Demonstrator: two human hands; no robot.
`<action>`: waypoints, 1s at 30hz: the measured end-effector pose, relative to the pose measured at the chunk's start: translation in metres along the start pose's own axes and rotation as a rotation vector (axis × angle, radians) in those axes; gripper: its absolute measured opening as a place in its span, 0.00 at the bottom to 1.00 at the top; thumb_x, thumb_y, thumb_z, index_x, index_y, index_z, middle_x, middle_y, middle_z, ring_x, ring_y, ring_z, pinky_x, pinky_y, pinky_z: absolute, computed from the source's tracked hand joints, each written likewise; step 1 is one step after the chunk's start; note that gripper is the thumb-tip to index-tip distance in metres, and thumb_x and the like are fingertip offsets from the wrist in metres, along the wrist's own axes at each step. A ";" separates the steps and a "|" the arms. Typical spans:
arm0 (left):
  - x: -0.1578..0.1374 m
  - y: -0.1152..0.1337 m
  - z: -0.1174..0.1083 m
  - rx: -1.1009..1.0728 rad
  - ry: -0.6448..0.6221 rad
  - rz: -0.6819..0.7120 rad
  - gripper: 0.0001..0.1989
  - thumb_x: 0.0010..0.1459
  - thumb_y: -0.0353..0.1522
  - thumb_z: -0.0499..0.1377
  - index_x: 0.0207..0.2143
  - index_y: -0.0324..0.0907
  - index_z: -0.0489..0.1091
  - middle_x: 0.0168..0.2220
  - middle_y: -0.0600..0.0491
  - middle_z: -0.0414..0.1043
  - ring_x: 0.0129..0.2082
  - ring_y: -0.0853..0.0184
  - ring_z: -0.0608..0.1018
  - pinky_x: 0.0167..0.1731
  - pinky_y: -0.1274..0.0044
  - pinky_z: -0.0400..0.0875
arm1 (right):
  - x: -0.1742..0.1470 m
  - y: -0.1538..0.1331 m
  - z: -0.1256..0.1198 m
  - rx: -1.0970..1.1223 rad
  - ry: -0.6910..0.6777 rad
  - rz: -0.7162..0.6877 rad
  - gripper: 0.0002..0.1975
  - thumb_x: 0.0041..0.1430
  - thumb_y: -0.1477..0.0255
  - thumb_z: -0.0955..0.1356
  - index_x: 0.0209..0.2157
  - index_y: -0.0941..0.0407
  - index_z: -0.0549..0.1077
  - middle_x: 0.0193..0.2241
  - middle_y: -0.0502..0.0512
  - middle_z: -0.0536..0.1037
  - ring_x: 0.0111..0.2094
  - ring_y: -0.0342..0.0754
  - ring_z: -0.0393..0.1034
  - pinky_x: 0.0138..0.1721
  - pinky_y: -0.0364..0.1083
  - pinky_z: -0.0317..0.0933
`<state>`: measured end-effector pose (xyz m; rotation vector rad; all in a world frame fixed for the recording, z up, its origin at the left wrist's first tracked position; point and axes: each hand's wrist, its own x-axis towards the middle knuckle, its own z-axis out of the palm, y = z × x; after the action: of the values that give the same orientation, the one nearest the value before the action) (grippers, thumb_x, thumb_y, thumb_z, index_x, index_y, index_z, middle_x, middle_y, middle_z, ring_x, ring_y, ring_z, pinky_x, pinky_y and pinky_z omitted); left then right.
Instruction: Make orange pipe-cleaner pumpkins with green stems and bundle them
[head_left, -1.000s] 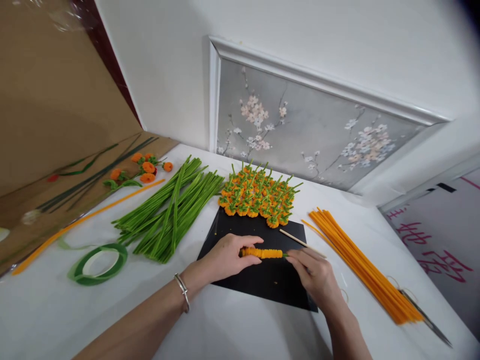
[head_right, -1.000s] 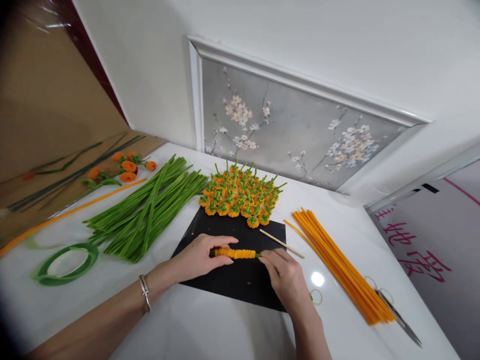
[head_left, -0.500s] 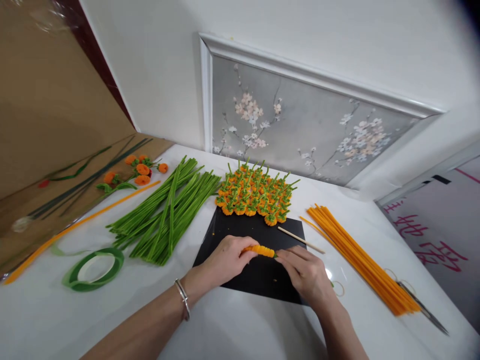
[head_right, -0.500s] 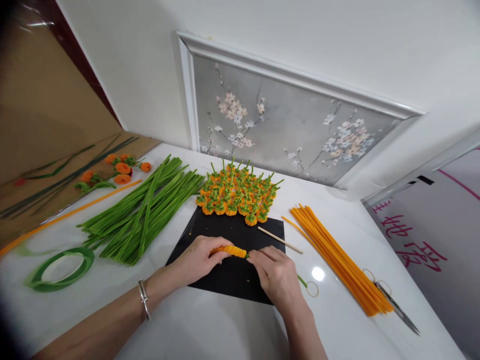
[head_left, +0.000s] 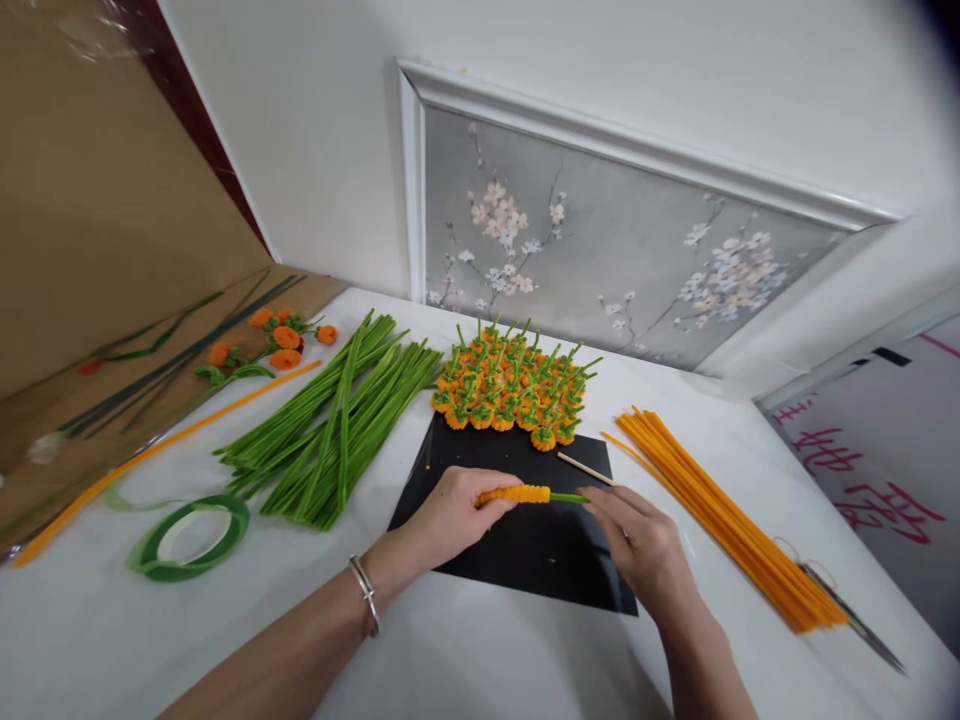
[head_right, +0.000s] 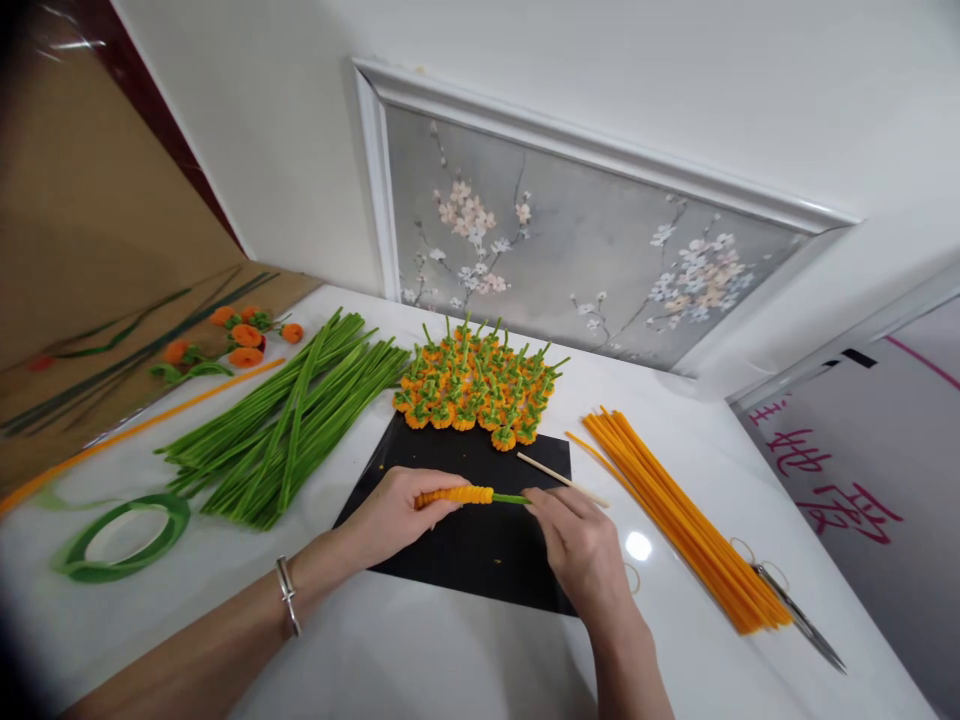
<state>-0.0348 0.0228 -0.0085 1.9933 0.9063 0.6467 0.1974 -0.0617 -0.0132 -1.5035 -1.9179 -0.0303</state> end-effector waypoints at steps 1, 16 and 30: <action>0.000 -0.001 0.000 0.026 -0.010 0.014 0.13 0.57 0.29 0.56 0.42 0.41 0.77 0.32 0.54 0.78 0.24 0.73 0.71 0.25 0.82 0.63 | 0.000 0.000 0.000 -0.037 -0.006 -0.018 0.12 0.65 0.72 0.62 0.40 0.54 0.77 0.32 0.55 0.79 0.33 0.47 0.75 0.35 0.43 0.69; -0.005 0.014 0.006 0.061 -0.229 0.088 0.19 0.65 0.33 0.49 0.58 0.47 0.61 0.54 0.50 0.70 0.51 0.63 0.73 0.51 0.73 0.65 | 0.003 0.001 -0.002 -0.259 -0.007 -0.149 0.15 0.64 0.78 0.60 0.41 0.54 0.77 0.33 0.54 0.80 0.34 0.47 0.74 0.38 0.43 0.64; -0.003 0.016 0.009 0.085 -0.251 0.120 0.15 0.66 0.33 0.46 0.47 0.42 0.70 0.40 0.51 0.76 0.38 0.65 0.76 0.40 0.76 0.65 | 0.010 -0.018 0.022 -0.110 -0.084 -0.270 0.12 0.66 0.78 0.60 0.41 0.59 0.75 0.30 0.56 0.80 0.30 0.46 0.73 0.35 0.45 0.66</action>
<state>-0.0240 0.0094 0.0001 2.1601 0.6767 0.4163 0.1697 -0.0499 -0.0178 -1.3223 -2.2073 -0.1992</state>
